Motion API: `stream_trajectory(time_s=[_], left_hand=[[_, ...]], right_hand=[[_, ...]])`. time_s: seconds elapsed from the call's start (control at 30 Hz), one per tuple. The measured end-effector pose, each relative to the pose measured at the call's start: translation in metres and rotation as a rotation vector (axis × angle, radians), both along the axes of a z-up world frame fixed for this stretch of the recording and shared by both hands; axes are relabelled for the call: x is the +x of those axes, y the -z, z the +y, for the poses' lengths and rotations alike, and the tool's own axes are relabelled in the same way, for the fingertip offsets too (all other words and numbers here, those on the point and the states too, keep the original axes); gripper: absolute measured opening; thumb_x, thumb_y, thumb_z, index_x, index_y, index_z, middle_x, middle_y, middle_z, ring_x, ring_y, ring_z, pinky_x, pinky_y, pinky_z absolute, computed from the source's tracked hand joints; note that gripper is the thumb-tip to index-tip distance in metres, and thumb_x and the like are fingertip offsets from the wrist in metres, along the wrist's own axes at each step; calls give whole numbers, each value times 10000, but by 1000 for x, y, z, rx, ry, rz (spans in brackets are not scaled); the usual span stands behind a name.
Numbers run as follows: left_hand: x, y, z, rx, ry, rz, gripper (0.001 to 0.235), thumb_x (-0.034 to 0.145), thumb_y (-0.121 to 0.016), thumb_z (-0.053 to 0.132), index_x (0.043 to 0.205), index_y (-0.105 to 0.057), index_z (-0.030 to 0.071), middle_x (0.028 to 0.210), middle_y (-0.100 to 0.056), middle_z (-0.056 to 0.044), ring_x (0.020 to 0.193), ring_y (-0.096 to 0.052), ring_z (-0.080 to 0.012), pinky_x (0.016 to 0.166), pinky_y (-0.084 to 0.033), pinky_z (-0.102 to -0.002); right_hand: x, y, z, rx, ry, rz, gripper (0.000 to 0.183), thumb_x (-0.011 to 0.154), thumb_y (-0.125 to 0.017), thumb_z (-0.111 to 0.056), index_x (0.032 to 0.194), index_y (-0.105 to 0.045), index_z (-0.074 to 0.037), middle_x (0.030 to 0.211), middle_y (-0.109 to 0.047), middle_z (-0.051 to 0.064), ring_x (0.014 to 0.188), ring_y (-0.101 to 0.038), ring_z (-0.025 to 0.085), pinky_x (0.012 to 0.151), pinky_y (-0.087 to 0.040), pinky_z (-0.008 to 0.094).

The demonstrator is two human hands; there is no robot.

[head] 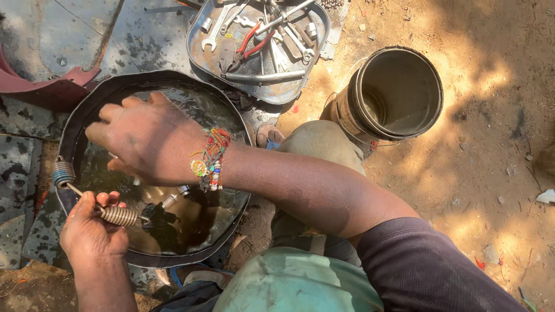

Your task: The person scrubs a metal spring and a small cylindrical component in a basin of water using a brush and a cloth. The person repeatedly dips the items into the water, scrubs them with the brush, and wipes them with the cloth to remove grime.

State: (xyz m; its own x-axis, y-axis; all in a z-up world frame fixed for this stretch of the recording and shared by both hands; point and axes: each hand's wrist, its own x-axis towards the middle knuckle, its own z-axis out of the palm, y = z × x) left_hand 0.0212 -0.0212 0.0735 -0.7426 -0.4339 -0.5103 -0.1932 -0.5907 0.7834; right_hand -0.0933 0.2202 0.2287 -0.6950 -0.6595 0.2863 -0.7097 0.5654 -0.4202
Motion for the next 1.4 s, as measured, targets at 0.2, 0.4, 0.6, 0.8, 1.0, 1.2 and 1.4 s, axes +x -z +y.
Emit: stream_trajectory(time_s=[0.2, 0.4, 0.6, 0.8, 1.0, 1.2, 1.4], left_hand=[[15, -5, 4, -70, -64, -80, 125, 1132, -536, 149, 1127, -590, 36, 844, -628, -55, 849, -674, -219, 768, -559, -371], [18, 13, 6, -264, -99, 0, 75, 1088, -627, 59, 1090, -634, -16, 892, -674, -69, 788, -651, -153, 740, -573, -280], [16, 8, 20, -405, -29, 34, 55, 1040, -669, 8, 1059, -670, -44, 911, -705, -71, 785, -665, -118, 738, -552, -222], [7, -18, 21, -399, 8, 16, 59, 1023, -688, 8, 1047, -683, -46, 921, -729, -107, 759, -667, -127, 685, -501, -212], [1, -19, 15, -304, 11, 78, 84, 1058, -701, 22, 1064, -663, -52, 946, -714, -149, 807, -711, -171, 750, -588, -273], [0, -24, 23, -144, -7, 28, 133, 1019, -684, 74, 1083, -666, -40, 910, -736, -169, 813, -732, -205, 753, -611, -282], [0, -17, 30, -30, -19, 49, 133, 1010, -678, 99, 1092, -660, -5, 927, -753, -165, 790, -701, -190, 700, -573, -271]], right_hand=[[0, -3, 9, 22, 13, -21, 432, 809, -767, -399, 1147, -649, -156, 1077, -654, 42, 1082, -636, 274, 879, -486, 533], [10, 12, 4, 230, -75, -55, 404, 812, -771, -413, 1108, -667, -159, 1071, -663, 69, 1064, -645, 291, 880, -489, 537], [11, 25, 6, 192, -108, 16, 413, 749, -795, -402, 1070, -684, -167, 1028, -679, 69, 1016, -660, 301, 837, -483, 560], [9, 40, 4, 111, -104, 62, 265, 802, -724, -316, 1029, -705, -181, 965, -678, 71, 934, -668, 296, 823, -484, 567], [9, 46, 0, 128, -146, 61, 207, 821, -658, -286, 981, -713, -166, 954, -675, 82, 929, -658, 303, 827, -488, 542], [18, 53, -14, 153, -193, -45, 230, 791, -676, -290, 971, -710, -151, 1009, -694, 79, 929, -665, 316, 797, -480, 559], [32, 58, -21, 25, -243, -308, 422, 802, -725, -383, 1141, -689, -134, 979, -721, 127, 958, -688, 362, 817, -482, 600]])
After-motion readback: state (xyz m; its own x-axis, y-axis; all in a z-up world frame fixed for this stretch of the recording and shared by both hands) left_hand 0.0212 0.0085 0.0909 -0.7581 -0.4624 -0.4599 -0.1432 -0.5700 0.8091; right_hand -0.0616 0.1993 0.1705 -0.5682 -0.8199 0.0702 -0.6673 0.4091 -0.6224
